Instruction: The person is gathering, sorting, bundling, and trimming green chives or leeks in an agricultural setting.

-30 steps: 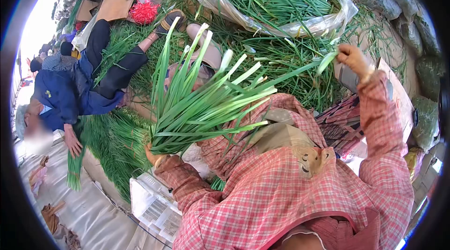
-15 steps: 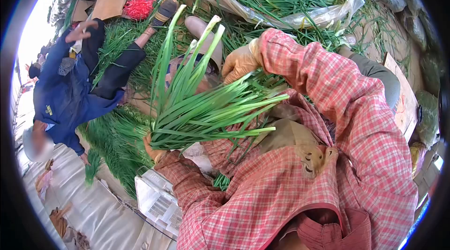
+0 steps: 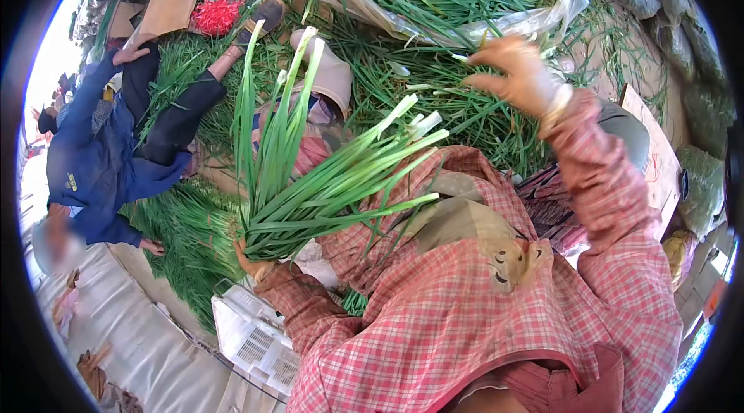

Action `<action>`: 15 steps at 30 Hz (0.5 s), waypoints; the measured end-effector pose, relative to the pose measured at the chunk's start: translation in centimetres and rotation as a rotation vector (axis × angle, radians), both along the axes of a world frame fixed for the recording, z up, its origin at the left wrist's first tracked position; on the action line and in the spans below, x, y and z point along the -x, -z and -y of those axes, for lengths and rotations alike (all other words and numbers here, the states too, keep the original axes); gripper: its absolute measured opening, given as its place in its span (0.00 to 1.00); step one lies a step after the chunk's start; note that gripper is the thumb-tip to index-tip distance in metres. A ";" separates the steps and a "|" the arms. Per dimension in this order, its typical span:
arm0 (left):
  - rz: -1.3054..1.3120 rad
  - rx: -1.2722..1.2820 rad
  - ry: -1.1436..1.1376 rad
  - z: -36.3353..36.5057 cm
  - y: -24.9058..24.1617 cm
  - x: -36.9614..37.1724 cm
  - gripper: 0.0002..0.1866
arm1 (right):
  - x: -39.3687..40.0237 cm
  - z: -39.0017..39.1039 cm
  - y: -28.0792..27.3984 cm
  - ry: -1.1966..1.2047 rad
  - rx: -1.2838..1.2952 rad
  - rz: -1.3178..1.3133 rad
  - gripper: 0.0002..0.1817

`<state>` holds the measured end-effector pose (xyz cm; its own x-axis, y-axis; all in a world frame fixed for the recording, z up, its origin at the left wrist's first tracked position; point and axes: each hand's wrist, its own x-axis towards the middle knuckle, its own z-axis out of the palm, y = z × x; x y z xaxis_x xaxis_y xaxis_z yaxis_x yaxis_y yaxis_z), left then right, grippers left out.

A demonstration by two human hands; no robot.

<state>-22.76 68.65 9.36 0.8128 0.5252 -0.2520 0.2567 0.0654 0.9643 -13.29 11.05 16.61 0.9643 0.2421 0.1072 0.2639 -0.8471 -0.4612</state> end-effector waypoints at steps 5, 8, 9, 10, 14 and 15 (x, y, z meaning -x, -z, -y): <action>-0.152 0.364 -0.297 0.6 -2.3 -0.4 0.25 | 0.8 -8.8 1.9 -0.223 -0.339 -0.361 0.14; -0.129 0.491 -0.298 -0.1 -1.9 0.7 0.25 | 2.6 -7.4 2.9 -0.276 -0.403 -0.232 0.10; -0.118 0.420 -0.311 -1.1 -0.8 1.1 0.25 | 3.2 -5.9 2.8 -0.209 -0.460 -0.206 0.09; -0.122 0.425 -0.314 -1.6 -0.2 1.5 0.25 | 3.6 -3.6 2.9 -0.165 -0.417 -0.198 0.10; -0.144 0.222 -0.250 0.0 0.6 1.6 0.24 | 3.4 8.9 5.7 0.203 0.630 -0.574 0.10; -0.150 0.163 -0.192 0.2 0.8 1.4 0.24 | 3.4 9.1 4.7 0.219 0.688 -0.498 0.10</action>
<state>-24.20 68.40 8.61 0.6496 0.6084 -0.4559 0.3636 0.2780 0.8891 -16.70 1.98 11.86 0.8925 -0.0976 -0.4403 -0.0329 -0.9878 0.1521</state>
